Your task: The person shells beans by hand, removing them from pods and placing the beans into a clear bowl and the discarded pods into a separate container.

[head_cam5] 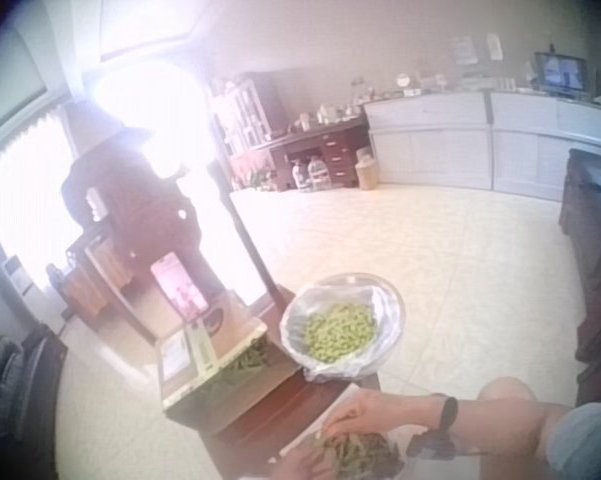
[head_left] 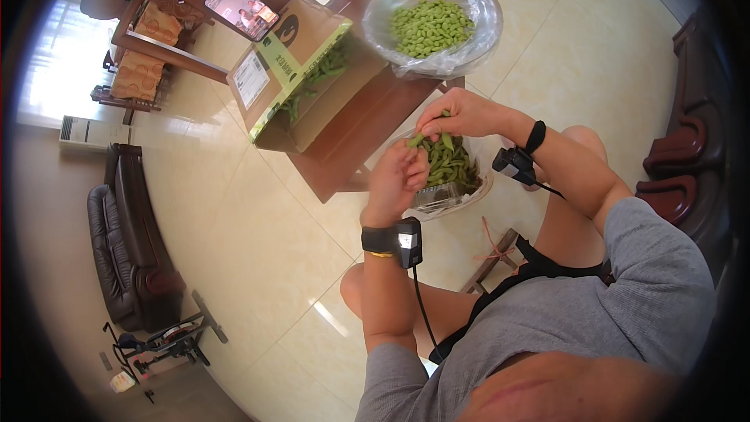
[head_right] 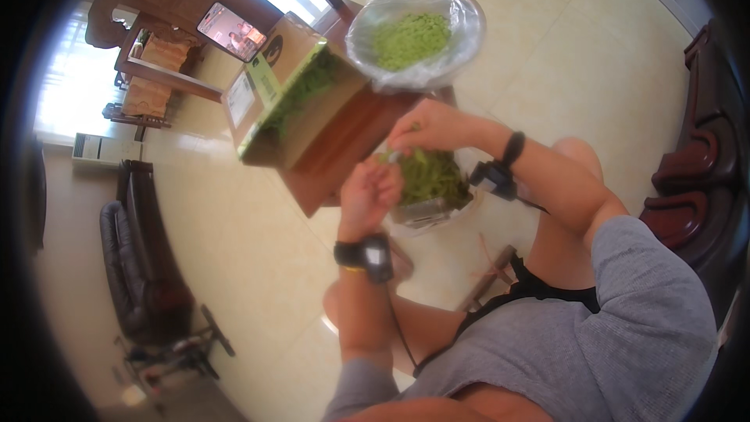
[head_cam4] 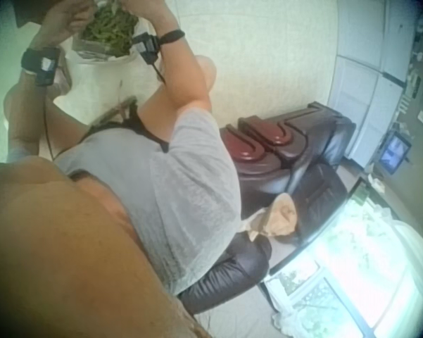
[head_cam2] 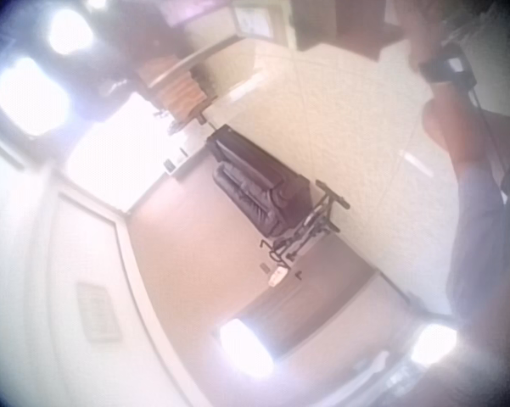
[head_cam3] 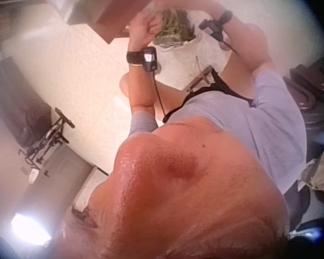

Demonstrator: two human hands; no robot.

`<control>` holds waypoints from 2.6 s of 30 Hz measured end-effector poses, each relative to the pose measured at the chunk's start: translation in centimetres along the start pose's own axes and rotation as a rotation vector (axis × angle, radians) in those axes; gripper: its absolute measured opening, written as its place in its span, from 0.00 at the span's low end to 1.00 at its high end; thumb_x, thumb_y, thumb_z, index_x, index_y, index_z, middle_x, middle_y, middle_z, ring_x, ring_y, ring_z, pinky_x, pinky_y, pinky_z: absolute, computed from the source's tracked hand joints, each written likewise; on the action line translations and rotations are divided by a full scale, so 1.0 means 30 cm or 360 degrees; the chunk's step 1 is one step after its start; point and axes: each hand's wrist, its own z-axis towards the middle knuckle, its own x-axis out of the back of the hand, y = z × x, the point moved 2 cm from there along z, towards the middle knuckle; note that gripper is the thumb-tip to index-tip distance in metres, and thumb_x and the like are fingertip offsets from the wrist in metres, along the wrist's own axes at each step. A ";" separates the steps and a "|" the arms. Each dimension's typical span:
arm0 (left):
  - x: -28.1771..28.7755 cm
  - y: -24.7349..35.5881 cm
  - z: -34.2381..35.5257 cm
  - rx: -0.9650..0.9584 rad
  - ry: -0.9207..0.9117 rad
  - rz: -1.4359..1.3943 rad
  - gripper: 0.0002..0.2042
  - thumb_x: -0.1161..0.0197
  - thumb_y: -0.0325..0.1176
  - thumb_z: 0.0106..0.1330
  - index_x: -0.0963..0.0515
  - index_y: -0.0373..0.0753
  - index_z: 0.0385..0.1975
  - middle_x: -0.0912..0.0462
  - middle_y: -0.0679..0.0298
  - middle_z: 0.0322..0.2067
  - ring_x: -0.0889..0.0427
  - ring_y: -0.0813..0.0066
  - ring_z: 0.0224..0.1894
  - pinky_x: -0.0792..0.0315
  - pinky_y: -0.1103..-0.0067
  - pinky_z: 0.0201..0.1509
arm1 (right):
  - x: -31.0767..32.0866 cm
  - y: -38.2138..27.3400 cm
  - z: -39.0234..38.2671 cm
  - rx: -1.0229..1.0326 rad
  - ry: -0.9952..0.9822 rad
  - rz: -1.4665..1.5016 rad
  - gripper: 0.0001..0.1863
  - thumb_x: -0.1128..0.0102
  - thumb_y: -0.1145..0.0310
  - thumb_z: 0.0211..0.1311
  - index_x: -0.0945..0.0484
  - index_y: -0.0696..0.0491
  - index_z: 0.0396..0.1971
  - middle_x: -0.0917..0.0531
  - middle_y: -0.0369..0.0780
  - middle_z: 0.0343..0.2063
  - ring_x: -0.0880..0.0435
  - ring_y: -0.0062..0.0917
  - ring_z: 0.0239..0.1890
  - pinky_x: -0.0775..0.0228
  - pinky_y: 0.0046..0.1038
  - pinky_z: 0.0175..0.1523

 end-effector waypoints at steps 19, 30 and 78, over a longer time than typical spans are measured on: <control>-0.001 0.007 0.001 -0.0044 -0.0031 -0.0051 0.09 0.54 0.35 0.62 0.43 0.44 0.21 0.45 0.70 0.17 0.48 0.85 0.18 0.53 0.88 0.19 | -0.012 0.022 0.009 0.0114 0.0065 -0.0043 0.08 0.43 0.70 0.60 0.20 0.60 0.33 0.20 0.34 0.21 0.25 0.13 0.24 0.34 0.17 0.29; -0.014 0.016 0.001 -0.0117 0.0057 0.0152 0.08 0.55 0.34 0.62 0.43 0.43 0.23 0.43 0.69 0.19 0.46 0.84 0.19 0.53 0.87 0.19 | -0.002 0.004 0.005 0.0079 0.0081 -0.0070 0.08 0.42 0.70 0.59 0.20 0.60 0.33 0.19 0.34 0.22 0.25 0.13 0.24 0.34 0.17 0.30; 0.024 0.014 0.029 -0.0466 0.0245 0.0363 0.05 0.54 0.35 0.64 0.36 0.41 0.30 0.33 0.66 0.21 0.41 0.85 0.17 0.52 0.89 0.16 | -0.123 0.060 0.025 0.0119 0.0442 -0.0043 0.09 0.44 0.73 0.60 0.21 0.62 0.36 0.18 0.37 0.24 0.23 0.15 0.26 0.31 0.19 0.32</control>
